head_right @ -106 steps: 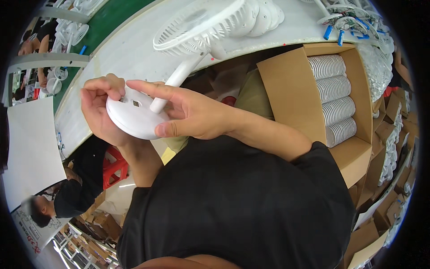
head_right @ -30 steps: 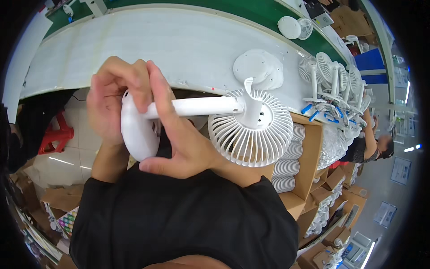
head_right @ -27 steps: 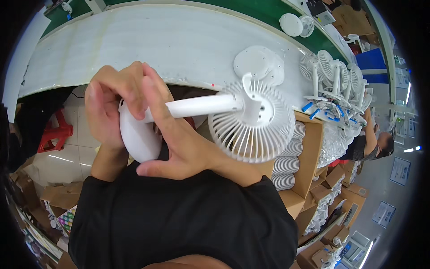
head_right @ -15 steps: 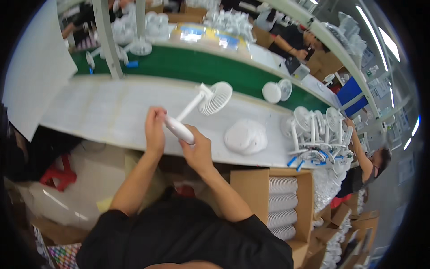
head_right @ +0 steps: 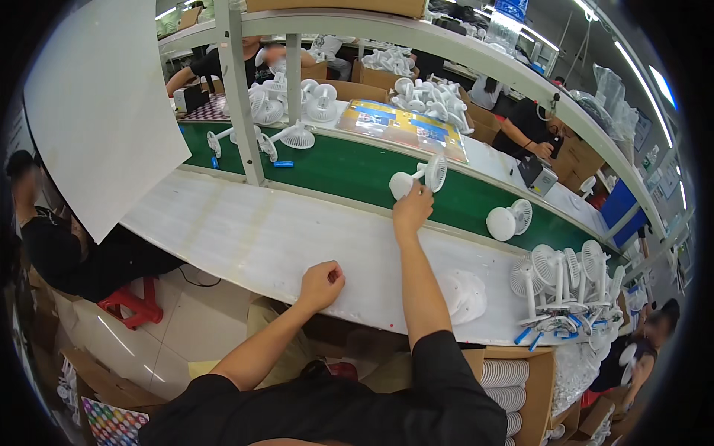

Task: Assembling portable electric fans by inserting batteries and attaching the fan head to the base on an assembly line.

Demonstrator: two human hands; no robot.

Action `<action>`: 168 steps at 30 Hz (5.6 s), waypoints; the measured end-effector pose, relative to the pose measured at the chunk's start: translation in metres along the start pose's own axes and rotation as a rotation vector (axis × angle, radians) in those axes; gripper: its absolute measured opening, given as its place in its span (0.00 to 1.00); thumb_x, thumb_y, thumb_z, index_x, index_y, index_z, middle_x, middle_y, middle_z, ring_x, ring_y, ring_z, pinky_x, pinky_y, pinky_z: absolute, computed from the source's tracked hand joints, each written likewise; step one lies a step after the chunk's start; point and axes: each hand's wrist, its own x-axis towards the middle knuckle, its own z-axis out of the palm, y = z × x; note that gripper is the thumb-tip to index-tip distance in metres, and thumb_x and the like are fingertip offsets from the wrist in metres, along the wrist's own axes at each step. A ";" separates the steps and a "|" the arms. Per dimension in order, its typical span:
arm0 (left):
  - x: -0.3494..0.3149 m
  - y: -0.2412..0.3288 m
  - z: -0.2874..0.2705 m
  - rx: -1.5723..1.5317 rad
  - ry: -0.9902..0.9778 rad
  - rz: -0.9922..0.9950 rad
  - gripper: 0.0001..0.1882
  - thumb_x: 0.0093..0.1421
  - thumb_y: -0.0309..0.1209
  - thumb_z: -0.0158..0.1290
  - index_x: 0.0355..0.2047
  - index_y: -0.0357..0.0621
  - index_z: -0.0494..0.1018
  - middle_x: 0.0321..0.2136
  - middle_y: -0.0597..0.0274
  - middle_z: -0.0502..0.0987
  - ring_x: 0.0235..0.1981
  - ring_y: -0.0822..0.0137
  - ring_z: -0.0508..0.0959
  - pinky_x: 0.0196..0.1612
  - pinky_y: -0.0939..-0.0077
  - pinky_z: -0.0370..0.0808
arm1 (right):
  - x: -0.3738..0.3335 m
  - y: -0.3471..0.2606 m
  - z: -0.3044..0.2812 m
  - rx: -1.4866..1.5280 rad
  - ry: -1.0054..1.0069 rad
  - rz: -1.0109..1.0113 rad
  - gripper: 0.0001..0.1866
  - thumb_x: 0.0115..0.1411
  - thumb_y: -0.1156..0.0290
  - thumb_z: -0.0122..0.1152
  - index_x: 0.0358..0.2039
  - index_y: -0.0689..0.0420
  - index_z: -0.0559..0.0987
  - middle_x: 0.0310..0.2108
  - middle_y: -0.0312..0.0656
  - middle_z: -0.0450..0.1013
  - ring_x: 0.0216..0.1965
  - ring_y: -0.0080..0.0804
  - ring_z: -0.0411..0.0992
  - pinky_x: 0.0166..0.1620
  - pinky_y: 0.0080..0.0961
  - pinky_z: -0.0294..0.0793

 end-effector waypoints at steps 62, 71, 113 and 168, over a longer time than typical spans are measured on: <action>0.054 0.060 -0.085 -0.275 0.341 0.120 0.10 0.62 0.28 0.47 0.34 0.34 0.75 0.20 0.64 0.73 0.20 0.71 0.67 0.26 0.76 0.66 | -0.056 -0.019 -0.102 0.929 -0.870 0.601 0.15 0.68 0.64 0.45 0.48 0.58 0.75 0.31 0.42 0.74 0.28 0.30 0.71 0.33 0.23 0.69; -0.037 0.134 -0.046 -0.358 0.184 0.170 0.06 0.60 0.26 0.50 0.34 0.37 0.75 0.32 0.57 0.75 0.28 0.67 0.71 0.32 0.73 0.69 | -0.121 -0.042 -0.284 1.504 -0.755 0.730 0.17 0.73 0.63 0.37 0.45 0.62 0.71 0.27 0.39 0.69 0.22 0.20 0.65 0.24 0.15 0.63; -0.054 0.145 -0.013 -0.717 0.276 0.142 0.08 0.62 0.23 0.42 0.41 0.39 0.68 0.50 0.50 0.66 0.50 0.62 0.65 0.57 0.71 0.60 | -0.085 -0.084 -0.272 0.817 -0.259 -0.127 0.07 0.49 0.80 0.62 0.30 0.57 0.83 0.46 0.43 0.68 0.41 0.37 0.68 0.42 0.27 0.69; -0.035 0.135 -0.038 -0.454 0.104 0.213 0.03 0.59 0.23 0.53 0.32 0.38 0.71 0.23 0.62 0.73 0.20 0.75 0.66 0.23 0.82 0.66 | -0.091 -0.053 -0.290 0.951 -0.297 0.217 0.08 0.58 0.79 0.59 0.39 0.60 0.80 0.41 0.41 0.73 0.41 0.27 0.68 0.43 0.18 0.69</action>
